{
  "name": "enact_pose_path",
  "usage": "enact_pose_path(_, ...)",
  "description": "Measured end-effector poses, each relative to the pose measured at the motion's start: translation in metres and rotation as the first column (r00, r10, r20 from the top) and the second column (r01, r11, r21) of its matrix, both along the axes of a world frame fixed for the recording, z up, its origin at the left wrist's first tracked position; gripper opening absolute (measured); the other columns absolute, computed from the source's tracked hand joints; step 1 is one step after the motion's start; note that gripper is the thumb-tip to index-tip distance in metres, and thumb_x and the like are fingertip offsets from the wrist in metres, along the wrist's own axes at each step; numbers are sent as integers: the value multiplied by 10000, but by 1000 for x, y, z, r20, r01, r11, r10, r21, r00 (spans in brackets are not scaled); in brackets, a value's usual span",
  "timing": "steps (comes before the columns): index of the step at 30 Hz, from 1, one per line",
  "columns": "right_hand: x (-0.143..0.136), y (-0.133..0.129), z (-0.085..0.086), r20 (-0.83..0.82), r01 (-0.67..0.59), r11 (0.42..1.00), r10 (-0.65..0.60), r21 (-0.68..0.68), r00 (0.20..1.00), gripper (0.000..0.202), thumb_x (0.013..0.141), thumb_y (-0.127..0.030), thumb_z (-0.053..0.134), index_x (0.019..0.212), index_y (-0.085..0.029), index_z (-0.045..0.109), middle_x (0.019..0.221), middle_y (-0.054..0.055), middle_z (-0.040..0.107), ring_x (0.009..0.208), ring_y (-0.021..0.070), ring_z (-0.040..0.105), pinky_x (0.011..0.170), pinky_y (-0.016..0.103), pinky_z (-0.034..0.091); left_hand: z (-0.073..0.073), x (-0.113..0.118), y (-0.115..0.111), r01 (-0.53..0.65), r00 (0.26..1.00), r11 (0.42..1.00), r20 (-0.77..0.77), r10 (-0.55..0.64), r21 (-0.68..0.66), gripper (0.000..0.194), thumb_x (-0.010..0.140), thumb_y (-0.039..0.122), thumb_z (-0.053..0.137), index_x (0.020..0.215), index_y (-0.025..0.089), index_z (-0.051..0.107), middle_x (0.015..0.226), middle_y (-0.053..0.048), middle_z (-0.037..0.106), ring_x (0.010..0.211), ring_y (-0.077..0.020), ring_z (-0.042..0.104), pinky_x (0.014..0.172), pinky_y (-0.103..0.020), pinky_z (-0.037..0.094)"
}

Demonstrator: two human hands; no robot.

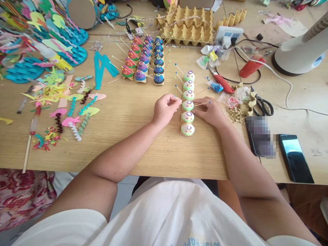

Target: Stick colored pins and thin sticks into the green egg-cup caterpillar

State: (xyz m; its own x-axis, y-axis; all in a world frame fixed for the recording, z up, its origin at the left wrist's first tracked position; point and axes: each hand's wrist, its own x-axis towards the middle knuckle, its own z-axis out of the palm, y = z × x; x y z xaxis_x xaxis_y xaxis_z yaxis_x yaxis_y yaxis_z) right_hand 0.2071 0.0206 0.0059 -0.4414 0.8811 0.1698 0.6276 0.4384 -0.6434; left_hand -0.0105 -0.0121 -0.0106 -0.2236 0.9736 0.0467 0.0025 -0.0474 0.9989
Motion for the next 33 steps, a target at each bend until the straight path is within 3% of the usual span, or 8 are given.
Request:
enact_pose_path(14,0,1,-2,-11,14,1000,-14,-17,1000,404,852,-456,782,1219,-287,794,1095,86,766,961,267,722,924,448,593,-7,-1,1,12,997,999,-75,-8,53,189,864,223,759,778,212,591,760,36,699,585,-71,587,542,-185,483)
enact_pose_path(33,2,2,-6,6,26,999,-25,-33,1000,426,851,-481,787,1237,-299,789,1074,83,750,940,269,703,862,440,584,-7,-2,1,25,986,993,-165,-5,114,159,886,180,722,777,217,612,838,19,701,754,-101,625,679,-208,509)
